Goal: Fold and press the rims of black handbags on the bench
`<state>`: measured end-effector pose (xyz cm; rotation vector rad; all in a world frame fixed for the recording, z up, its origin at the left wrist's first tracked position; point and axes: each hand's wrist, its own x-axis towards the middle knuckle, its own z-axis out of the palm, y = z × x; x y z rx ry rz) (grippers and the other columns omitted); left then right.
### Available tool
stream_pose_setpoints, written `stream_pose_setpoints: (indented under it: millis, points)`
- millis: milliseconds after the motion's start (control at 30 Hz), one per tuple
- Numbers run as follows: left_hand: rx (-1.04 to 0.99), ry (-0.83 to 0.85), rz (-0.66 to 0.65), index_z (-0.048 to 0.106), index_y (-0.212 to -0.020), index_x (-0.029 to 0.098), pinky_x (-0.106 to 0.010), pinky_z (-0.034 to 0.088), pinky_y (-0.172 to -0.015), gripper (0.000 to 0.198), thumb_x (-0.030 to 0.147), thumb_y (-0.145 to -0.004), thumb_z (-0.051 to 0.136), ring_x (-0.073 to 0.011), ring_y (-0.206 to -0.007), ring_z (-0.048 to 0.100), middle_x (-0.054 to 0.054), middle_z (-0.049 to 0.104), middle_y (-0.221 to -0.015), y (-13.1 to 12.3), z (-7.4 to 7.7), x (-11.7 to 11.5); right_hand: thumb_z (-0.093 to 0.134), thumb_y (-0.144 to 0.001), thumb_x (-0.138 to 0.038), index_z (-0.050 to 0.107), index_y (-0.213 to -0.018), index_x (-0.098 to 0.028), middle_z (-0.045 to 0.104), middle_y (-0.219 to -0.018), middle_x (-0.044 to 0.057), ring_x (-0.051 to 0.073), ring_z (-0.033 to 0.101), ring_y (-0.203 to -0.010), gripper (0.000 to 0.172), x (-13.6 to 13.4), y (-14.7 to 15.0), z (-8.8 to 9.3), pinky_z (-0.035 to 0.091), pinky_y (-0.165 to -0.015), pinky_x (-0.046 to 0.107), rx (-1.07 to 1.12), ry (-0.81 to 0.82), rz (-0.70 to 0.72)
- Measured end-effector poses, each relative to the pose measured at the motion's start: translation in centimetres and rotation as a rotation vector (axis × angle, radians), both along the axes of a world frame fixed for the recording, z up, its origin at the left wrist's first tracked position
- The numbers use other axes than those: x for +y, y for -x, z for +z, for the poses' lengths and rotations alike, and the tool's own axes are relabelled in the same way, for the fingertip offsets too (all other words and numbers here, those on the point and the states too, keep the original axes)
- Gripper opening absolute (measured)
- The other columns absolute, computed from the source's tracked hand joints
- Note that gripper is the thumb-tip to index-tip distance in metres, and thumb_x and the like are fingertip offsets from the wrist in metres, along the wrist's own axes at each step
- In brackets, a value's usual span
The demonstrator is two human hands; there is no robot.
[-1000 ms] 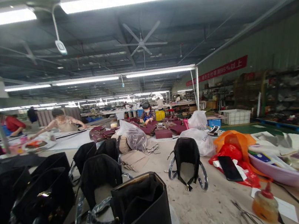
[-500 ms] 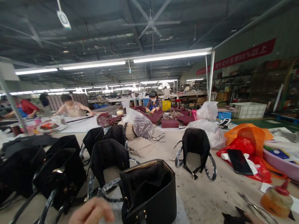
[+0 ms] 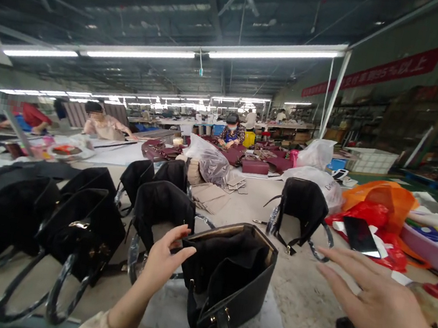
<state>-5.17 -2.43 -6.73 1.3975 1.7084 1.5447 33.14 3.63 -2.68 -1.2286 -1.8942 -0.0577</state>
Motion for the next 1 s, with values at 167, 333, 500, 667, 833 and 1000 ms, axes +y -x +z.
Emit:
stream_pose_setpoints:
  millis: [167, 333, 500, 667, 833, 1000]
  points:
    - [0.027, 0.049, 0.012, 0.071, -0.105, 0.020, -0.037, 0.050, -0.090, 0.037, 0.028, -0.069, 0.072, -0.0240, -0.093, 0.067, -0.006, 0.074, -0.101, -0.1, -0.3, 0.4, 0.057, -0.088, -0.038, 0.066, -0.113, -0.030, 0.067, -0.111, 0.005, 0.020, 0.064, -0.097, 0.028, -1.9, 11.2, 3.2, 0.054, -0.084, 0.032, -0.228, -0.049, 0.403]
    - [0.064, 0.071, -0.033, 0.073, -0.096, 0.020, -0.031, 0.052, -0.081, 0.024, 0.030, -0.075, 0.066, -0.0207, -0.084, 0.068, -0.002, 0.075, -0.091, -0.2, 0.0, 0.1, 0.058, -0.089, -0.034, 0.067, -0.108, -0.024, 0.069, -0.106, 0.005, 0.022, 0.059, -0.099, 0.024, 0.2, 17.2, 2.4, 0.049, -0.090, 0.039, -0.353, 0.055, 0.522]
    - [0.060, 0.080, -0.021, 0.075, -0.087, 0.023, -0.025, 0.050, -0.070, 0.015, 0.028, -0.076, 0.066, -0.0171, -0.075, 0.066, 0.003, 0.074, -0.078, -0.6, 0.2, 0.0, 0.064, -0.085, -0.034, 0.070, -0.096, -0.023, 0.070, -0.093, 0.002, 0.020, 0.058, -0.091, 0.016, 1.9, 18.6, 1.6, 0.046, -0.085, 0.037, -0.456, 0.182, 0.477]
    - [0.038, 0.062, 0.037, 0.075, -0.083, 0.023, -0.025, 0.049, -0.073, 0.013, 0.029, -0.075, 0.068, -0.0176, -0.078, 0.067, 0.002, 0.075, -0.081, -0.9, -0.1, 0.3, 0.059, -0.089, -0.036, 0.070, -0.078, -0.023, 0.068, -0.077, 0.001, 0.017, 0.057, -0.080, 0.021, 2.5, 18.7, 1.7, 0.043, -0.077, 0.031, -0.535, 0.247, 0.449]
    - [0.043, 0.034, 0.063, 0.075, -0.079, 0.022, -0.024, 0.049, -0.067, 0.012, 0.031, -0.075, 0.068, -0.0173, -0.074, 0.067, 0.002, 0.074, -0.077, -1.0, -0.4, 0.6, 0.058, -0.089, -0.036, 0.069, -0.074, -0.022, 0.067, -0.074, 0.000, 0.016, 0.056, -0.077, 0.023, 2.6, 19.0, 1.9, 0.040, -0.074, 0.029, -0.534, 0.242, 0.391]
    - [0.066, 0.005, 0.095, 0.074, -0.075, 0.022, -0.023, 0.048, -0.065, 0.011, 0.030, -0.075, 0.067, -0.0154, -0.067, 0.065, 0.003, 0.072, -0.070, -1.3, -0.5, 0.6, 0.059, -0.089, -0.036, 0.070, -0.075, -0.023, 0.067, -0.074, 0.000, 0.017, 0.057, -0.077, 0.022, 2.4, 19.3, 2.1, 0.037, -0.074, 0.029, -0.543, 0.255, 0.325]
